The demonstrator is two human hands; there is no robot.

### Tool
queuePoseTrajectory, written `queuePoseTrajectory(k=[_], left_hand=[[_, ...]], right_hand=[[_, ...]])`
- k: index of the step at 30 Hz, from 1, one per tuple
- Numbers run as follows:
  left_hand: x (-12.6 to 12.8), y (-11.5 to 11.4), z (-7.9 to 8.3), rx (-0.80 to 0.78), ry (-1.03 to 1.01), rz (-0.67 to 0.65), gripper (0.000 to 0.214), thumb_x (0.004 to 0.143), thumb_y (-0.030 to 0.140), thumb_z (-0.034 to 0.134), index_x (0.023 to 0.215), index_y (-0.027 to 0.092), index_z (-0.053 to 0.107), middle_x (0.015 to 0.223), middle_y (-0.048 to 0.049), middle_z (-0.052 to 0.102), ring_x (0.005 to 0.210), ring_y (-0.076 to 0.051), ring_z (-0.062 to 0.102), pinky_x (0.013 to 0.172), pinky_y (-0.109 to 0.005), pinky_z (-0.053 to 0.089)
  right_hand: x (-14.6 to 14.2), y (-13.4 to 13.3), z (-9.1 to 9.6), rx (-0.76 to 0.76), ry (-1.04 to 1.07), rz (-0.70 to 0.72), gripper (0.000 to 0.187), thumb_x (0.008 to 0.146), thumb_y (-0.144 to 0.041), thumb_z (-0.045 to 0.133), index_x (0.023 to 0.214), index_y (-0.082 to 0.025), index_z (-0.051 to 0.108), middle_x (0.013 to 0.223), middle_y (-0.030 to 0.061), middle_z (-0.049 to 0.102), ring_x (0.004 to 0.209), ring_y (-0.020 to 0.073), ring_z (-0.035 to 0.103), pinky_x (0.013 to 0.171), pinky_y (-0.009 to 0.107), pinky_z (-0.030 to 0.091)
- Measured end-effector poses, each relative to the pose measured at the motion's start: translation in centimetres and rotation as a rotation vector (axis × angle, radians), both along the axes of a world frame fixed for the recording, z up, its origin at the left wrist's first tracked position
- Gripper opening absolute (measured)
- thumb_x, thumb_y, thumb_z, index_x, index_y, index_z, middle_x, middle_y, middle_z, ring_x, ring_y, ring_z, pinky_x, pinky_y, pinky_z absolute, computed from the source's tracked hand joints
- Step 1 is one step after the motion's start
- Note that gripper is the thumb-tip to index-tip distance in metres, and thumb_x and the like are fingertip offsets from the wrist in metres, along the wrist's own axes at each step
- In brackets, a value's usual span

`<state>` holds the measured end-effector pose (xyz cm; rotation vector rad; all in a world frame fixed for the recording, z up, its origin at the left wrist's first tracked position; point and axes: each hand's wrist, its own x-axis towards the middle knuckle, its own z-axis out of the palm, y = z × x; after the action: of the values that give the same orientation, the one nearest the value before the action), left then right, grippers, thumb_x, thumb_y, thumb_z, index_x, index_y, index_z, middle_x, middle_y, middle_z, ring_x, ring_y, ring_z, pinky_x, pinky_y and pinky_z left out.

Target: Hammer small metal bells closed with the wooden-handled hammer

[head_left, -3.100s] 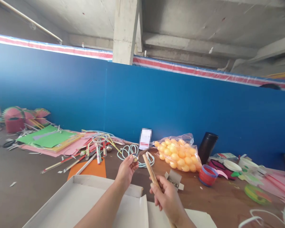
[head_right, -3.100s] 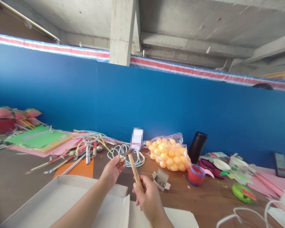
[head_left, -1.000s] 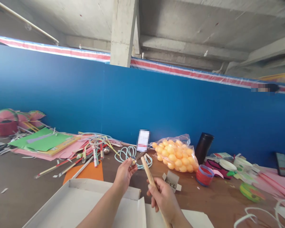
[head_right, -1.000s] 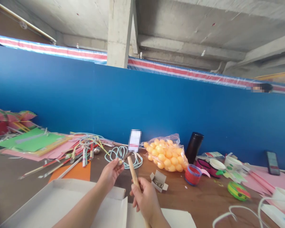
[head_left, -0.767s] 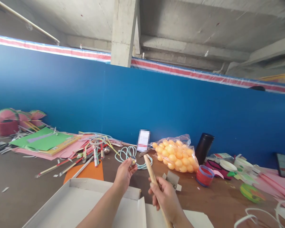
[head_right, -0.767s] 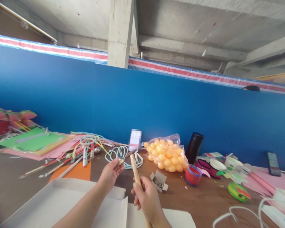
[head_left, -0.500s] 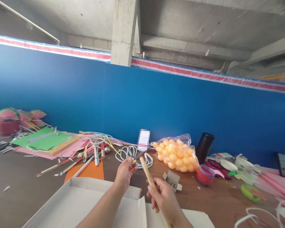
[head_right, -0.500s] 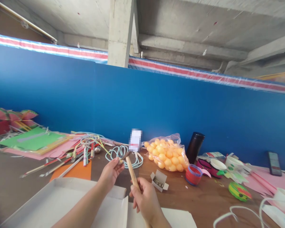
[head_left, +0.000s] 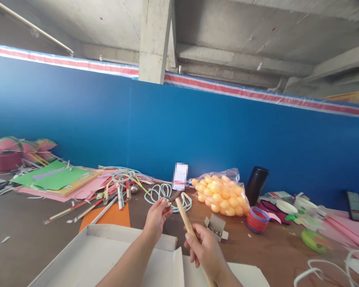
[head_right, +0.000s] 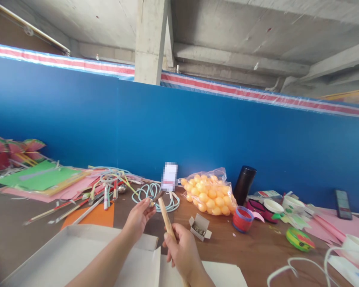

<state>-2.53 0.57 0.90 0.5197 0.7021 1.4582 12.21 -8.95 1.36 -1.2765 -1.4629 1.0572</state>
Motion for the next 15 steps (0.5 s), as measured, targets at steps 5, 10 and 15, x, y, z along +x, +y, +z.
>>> queuePoseTrajectory(k=[5,10,15], left_hand=[[0.07,-0.07,0.01,0.004,0.025,-0.006,0.008,0.078,0.014,0.056,0.085,0.011,0.056,0.067,-0.0050,0.061,0.056,-0.011,0.060,0.054,-0.022,0.051],[0.10,0.02,-0.11,-0.002,0.039,0.008,0.008,0.078,0.014,0.055,0.085,0.011,0.056,0.065,-0.0041,0.059,0.055,-0.010,0.059,0.054,-0.022,0.051],[0.19,0.07,-0.24,-0.002,0.092,0.007,0.012,0.078,0.017,0.056,0.089,0.011,0.056,0.069,-0.0049,0.060,0.056,-0.010,0.059,0.054,-0.022,0.051]], right_hand=[[0.10,0.05,-0.06,0.015,0.022,-0.012,0.034,0.078,-0.040,0.050,0.099,-0.013,0.051,0.065,0.0001,0.059,0.036,0.0062,0.047,0.029,0.015,0.031],[0.24,0.27,-0.65,0.000,-0.009,0.000,0.031,0.078,-0.039,0.049,0.097,-0.015,0.052,0.065,0.0002,0.060,0.036,0.0069,0.048,0.028,0.015,0.031],[0.56,0.76,-0.77,-0.001,-0.006,-0.103,0.026,0.078,-0.037,0.048,0.091,-0.015,0.052,0.064,-0.0007,0.059,0.035,0.0063,0.047,0.028,0.015,0.031]])
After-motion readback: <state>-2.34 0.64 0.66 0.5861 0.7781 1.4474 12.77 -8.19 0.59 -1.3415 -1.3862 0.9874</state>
